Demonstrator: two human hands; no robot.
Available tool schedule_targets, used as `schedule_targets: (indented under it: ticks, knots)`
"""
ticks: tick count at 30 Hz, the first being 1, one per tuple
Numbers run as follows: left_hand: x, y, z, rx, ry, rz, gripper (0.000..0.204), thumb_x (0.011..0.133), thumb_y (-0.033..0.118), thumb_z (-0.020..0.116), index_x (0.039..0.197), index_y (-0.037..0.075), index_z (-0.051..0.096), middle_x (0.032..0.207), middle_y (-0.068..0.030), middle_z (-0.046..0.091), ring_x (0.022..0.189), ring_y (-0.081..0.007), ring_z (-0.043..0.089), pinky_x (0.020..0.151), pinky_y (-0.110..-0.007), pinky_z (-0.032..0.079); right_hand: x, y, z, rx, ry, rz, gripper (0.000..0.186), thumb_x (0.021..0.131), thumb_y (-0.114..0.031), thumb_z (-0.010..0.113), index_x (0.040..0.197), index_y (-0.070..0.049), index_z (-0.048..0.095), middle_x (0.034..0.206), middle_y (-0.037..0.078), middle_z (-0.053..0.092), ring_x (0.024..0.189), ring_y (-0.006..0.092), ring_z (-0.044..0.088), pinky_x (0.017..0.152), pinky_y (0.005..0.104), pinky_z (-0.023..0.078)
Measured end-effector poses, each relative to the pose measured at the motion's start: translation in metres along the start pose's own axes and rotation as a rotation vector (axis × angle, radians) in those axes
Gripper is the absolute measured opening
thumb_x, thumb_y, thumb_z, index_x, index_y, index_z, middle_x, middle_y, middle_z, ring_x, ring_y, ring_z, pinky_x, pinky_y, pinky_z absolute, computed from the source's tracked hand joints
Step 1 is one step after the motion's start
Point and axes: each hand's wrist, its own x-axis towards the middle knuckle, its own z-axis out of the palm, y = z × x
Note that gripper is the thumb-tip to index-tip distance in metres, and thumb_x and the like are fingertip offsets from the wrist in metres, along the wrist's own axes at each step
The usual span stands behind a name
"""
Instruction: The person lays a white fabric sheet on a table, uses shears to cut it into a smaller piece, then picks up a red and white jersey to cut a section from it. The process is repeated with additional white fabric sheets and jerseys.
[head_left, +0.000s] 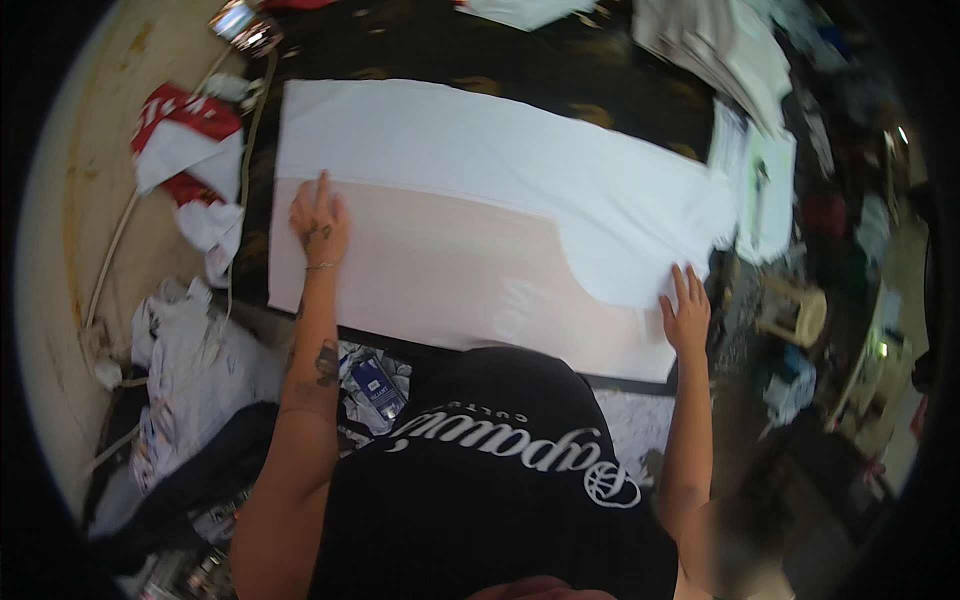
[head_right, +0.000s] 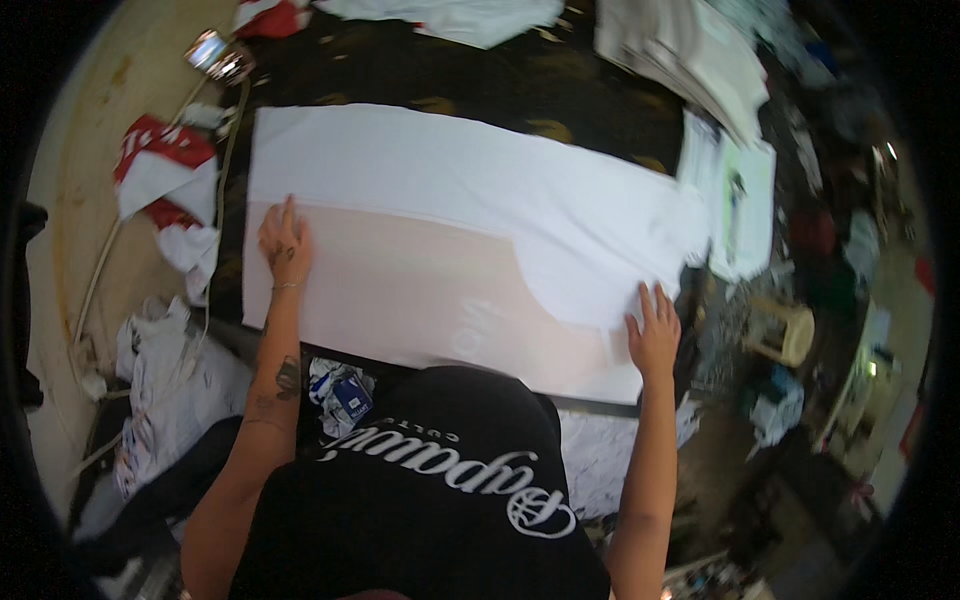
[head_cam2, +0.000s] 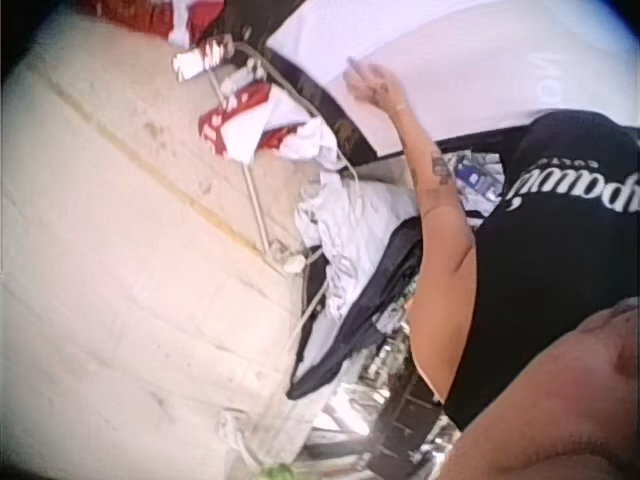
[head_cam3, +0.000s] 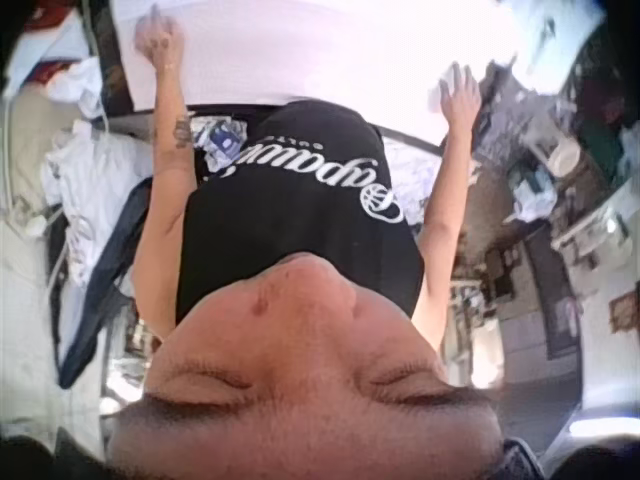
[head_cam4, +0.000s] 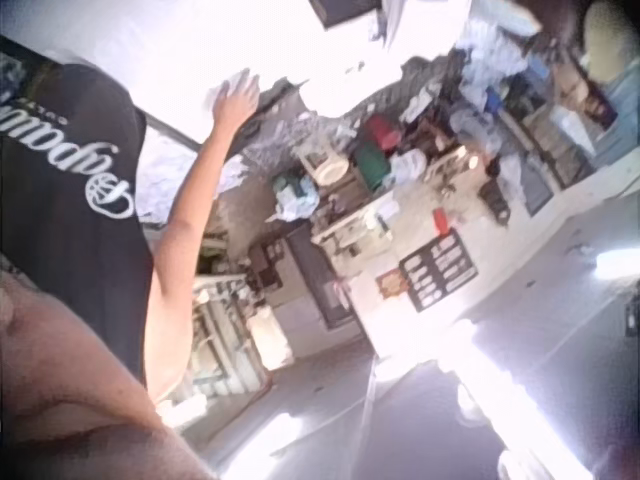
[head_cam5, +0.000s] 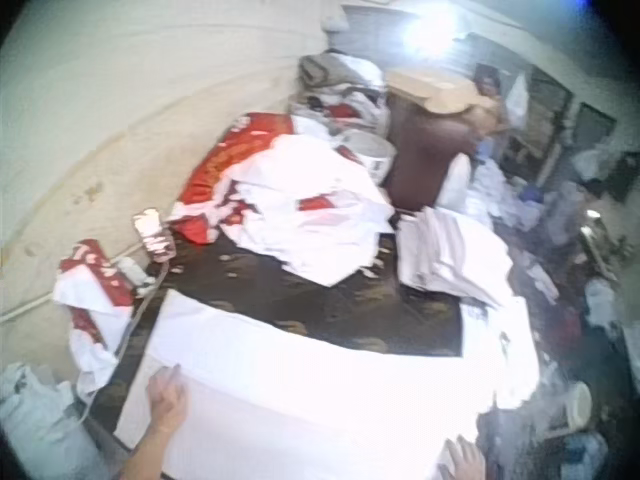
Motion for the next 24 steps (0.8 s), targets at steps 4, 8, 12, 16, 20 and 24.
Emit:
schedule_targets:
  ticks: [4,8,12,16,20,24]
  knots:
    - [0.0,0.048,-0.008,0.011,0.031,-0.1,0.058,0.108,0.03,0.055,0.162,0.014,0.042,0.158,-0.0228,0.042,0.146,-0.0421,0.039,0.116,-0.061,0.034,-0.036,0.045,0.005,0.042,0.165,0.203,0.06,0.097,-0.018,0.069,0.155,-0.02,0.053,0.152,0.022,0.052,0.138,0.0436,0.05,0.113,0.0515,0.043]
    - [0.001,0.173,-0.028,-0.56,-0.055,0.269,0.042,0.107,0.017,0.056,0.147,0.006,0.059,0.142,-0.0201,0.061,0.136,-0.0386,0.053,0.117,-0.049,0.04,-0.086,0.082,0.006,0.1,0.136,0.3,0.059,0.094,-0.004,0.064,0.15,-0.021,0.058,0.135,0.028,0.058,0.122,0.0465,0.058,0.104,0.053,0.05]
    - [-0.088,0.346,-0.033,-0.933,-0.324,0.919,0.039,0.094,-0.004,0.054,0.129,0.002,0.07,0.128,-0.0195,0.069,0.127,-0.0365,0.06,0.111,-0.046,0.048,-0.113,0.095,0.014,0.17,0.142,0.263,0.056,0.092,-0.006,0.065,0.145,-0.022,0.059,0.132,0.029,0.057,0.117,0.0468,0.062,0.1,0.0525,0.054]
    - [-0.178,0.454,-0.037,-0.729,-0.574,1.291,0.049,0.093,0.0,0.058,0.142,0.004,0.061,0.148,-0.0198,0.056,0.138,-0.0379,0.052,0.116,-0.052,0.042,-0.15,0.114,0.015,0.263,0.03,0.296,0.045,0.09,-0.004,0.067,0.132,-0.017,0.06,0.125,0.025,0.057,0.112,0.0457,0.063,0.094,0.0526,0.056]
    - [-0.222,0.482,-0.058,-0.433,-0.372,1.206,0.058,0.096,0.01,0.061,0.153,0.008,0.052,0.163,-0.0213,0.039,0.152,-0.04,0.036,0.122,-0.059,0.03,-0.229,0.124,0.018,0.501,0.131,0.145,0.053,0.09,-0.002,0.07,0.139,-0.015,0.055,0.114,0.023,0.061,0.097,0.0381,0.067,0.084,0.0453,0.056]
    - [-0.247,0.455,-0.082,-0.602,-0.537,1.412,0.042,0.094,0.017,0.07,0.134,0.007,0.065,0.138,-0.0162,0.06,0.131,-0.0343,0.054,0.11,-0.051,0.04,-0.332,0.101,0.035,1.238,-0.034,0.66,0.051,0.094,-0.008,0.075,0.14,-0.006,0.054,0.08,0.006,0.062,0.071,0.0205,0.067,0.068,0.0305,0.054]
